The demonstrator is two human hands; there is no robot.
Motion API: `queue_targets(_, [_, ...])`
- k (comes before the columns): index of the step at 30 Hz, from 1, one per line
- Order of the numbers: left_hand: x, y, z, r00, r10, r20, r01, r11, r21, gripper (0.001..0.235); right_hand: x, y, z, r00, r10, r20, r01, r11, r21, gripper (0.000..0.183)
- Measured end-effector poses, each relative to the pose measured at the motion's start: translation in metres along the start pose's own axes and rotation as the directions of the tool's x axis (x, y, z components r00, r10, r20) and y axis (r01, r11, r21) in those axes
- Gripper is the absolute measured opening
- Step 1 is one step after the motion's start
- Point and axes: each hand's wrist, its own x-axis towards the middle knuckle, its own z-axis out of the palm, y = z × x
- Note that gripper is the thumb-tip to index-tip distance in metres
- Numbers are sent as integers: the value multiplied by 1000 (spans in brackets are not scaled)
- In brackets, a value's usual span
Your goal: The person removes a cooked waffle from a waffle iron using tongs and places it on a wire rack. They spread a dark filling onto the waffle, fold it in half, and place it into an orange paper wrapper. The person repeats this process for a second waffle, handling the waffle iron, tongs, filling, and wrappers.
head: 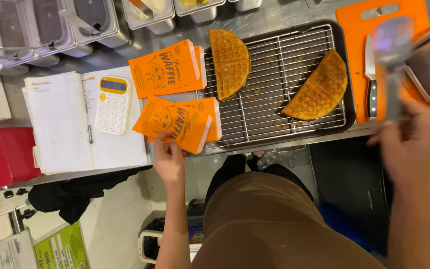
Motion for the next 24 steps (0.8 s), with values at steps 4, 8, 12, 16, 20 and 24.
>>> queue_targets(4, [-5,7,-12,961,268,-74,-276,951,-137,17,-42,-36,62,855,348,384,-477,818,322,38])
queue_targets(8, [1,-1,-4,997,12,-77,-43,909,-414,22,-67,-53,115,600,377,705,-764,532,366,39])
queue_targets(12, [16,-21,14,993,-114,-35,77,837,-542,32,-66,-55,140,592,361,721,-687,693,218,38])
queue_targets(16, [15,-22,10,1000,11,-17,-19,830,-557,35,-62,-53,143,651,303,696,-484,872,73,37])
queue_targets(20, [16,-17,-9,999,10,-43,-4,991,132,31,-60,-50,147,686,300,663,-252,953,-171,30])
queue_targets(24, [18,-15,-18,967,241,-87,-236,970,62,19,-58,-39,153,796,-136,589,183,983,-20,27])
